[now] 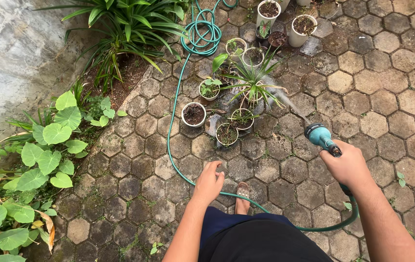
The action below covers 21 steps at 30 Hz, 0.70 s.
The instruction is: The person waters various potted plants and plants in a garden bed using a garden hose with a spray nozzle.
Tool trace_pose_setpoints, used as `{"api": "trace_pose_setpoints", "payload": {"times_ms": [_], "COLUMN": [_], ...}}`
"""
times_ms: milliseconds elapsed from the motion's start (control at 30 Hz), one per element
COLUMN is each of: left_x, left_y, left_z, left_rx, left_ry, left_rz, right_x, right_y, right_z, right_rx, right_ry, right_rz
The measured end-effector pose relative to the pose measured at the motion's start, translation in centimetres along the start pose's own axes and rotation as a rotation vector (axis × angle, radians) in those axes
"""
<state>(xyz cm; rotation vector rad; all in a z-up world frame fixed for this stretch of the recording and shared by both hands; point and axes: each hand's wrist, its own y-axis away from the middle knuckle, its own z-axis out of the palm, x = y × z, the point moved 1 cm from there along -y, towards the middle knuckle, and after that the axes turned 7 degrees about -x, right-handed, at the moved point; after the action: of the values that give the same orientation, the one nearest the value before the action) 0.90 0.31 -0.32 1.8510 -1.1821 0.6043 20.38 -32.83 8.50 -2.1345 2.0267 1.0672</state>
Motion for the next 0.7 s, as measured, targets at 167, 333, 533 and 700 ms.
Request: {"api": "trace_pose_setpoints", "payload": {"times_ms": [167,333,533,700], "left_x": [0.6,2.3,4.2,4.1], "left_y": [-1.2,-2.5,-3.1,-3.3], "left_z": [0.6,0.8,1.1,1.5], "left_rx": [-0.004,0.009,0.004,-0.013], "left_ry": [0.010,-0.007,-0.004,0.008], "left_rz": [0.015,0.070,0.121,0.120], "right_x": [1.5,2.8,4.7,6.3], "right_y": [0.1,0.4,0.6,0.6], "right_z": [-0.5,-0.2,-0.1,-0.3], "right_rx": [0.060,0.042,0.068,0.031], "right_ry": [-0.047,-0.069,-0.082,-0.143], "right_rz": [-0.010,0.002,-0.027,-0.054]}}
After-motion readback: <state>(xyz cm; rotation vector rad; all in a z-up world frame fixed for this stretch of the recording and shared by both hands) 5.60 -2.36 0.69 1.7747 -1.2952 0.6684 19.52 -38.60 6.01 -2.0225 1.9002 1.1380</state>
